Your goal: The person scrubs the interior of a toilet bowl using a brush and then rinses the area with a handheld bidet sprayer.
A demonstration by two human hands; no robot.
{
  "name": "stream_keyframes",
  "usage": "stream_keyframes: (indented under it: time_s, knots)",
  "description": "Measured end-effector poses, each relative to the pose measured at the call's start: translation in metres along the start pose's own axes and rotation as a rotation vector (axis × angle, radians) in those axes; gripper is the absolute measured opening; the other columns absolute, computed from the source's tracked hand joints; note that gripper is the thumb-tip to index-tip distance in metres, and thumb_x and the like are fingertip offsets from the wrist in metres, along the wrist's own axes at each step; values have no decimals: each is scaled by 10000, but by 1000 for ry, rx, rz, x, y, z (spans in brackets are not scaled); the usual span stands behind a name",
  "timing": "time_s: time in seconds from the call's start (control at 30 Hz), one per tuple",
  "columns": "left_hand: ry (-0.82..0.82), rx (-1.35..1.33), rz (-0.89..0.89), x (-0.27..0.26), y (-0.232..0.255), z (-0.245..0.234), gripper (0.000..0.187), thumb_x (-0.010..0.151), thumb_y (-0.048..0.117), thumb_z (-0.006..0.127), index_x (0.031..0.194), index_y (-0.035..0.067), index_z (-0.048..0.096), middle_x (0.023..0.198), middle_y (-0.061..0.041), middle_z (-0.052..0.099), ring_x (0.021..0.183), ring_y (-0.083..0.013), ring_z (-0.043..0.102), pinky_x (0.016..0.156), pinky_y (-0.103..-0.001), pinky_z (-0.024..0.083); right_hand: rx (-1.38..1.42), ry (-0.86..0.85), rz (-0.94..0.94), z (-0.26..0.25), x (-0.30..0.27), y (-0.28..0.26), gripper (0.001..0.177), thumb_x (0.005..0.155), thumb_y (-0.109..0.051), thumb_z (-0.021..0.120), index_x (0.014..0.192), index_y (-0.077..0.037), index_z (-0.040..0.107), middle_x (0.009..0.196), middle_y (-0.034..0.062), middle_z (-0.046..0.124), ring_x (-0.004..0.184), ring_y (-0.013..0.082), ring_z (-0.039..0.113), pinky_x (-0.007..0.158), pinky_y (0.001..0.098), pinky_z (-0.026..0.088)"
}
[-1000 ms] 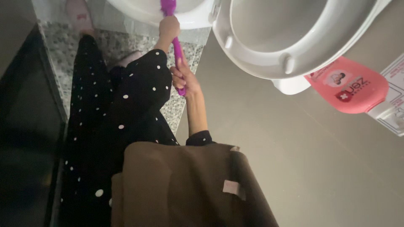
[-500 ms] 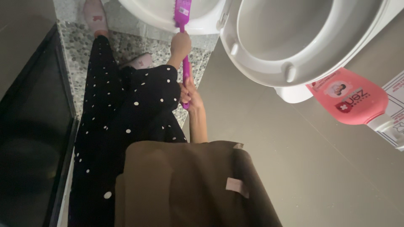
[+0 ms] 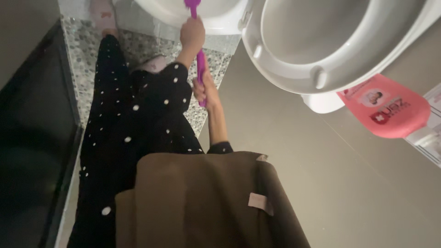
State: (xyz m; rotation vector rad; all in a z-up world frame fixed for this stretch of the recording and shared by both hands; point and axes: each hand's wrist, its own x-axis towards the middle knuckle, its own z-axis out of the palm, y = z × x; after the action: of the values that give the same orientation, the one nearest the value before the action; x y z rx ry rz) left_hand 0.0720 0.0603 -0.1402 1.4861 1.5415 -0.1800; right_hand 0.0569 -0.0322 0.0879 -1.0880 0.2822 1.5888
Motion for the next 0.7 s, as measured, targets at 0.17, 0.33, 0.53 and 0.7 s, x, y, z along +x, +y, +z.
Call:
stream_keyframes:
  time_s: [0.17,0.33,0.53,0.7]
  knots:
    - [12,10,-142,14,-13,7,431,912,403,400,854,54,647,860,-188,659,840,-373,640,745,-460,510,-162,76,72,-18,33,2,680,905,-547,460,1476,-351,145,550,-50,303,373,50,243,307,204,212]
    - [-30,-86,-103,-29,-15,17,410,918,384,381,961,26,577,867,-206,661,842,-405,631,745,-500,486,-119,148,112,-27,6,27,671,896,-523,463,1463,-389,129,548,-45,302,376,61,246,315,203,215]
    - [-52,-34,-95,-42,-7,0,394,922,380,379,959,36,569,871,-199,662,856,-394,634,757,-490,488,35,216,64,-6,-7,35,611,933,-451,473,1465,-371,183,517,-61,292,342,44,239,288,187,212]
    - [-77,-11,-94,-46,-9,-2,401,928,368,373,962,16,562,862,-201,661,844,-385,642,742,-486,497,39,229,73,15,-16,28,611,926,-412,494,1452,-385,184,498,-77,283,328,30,232,270,180,200]
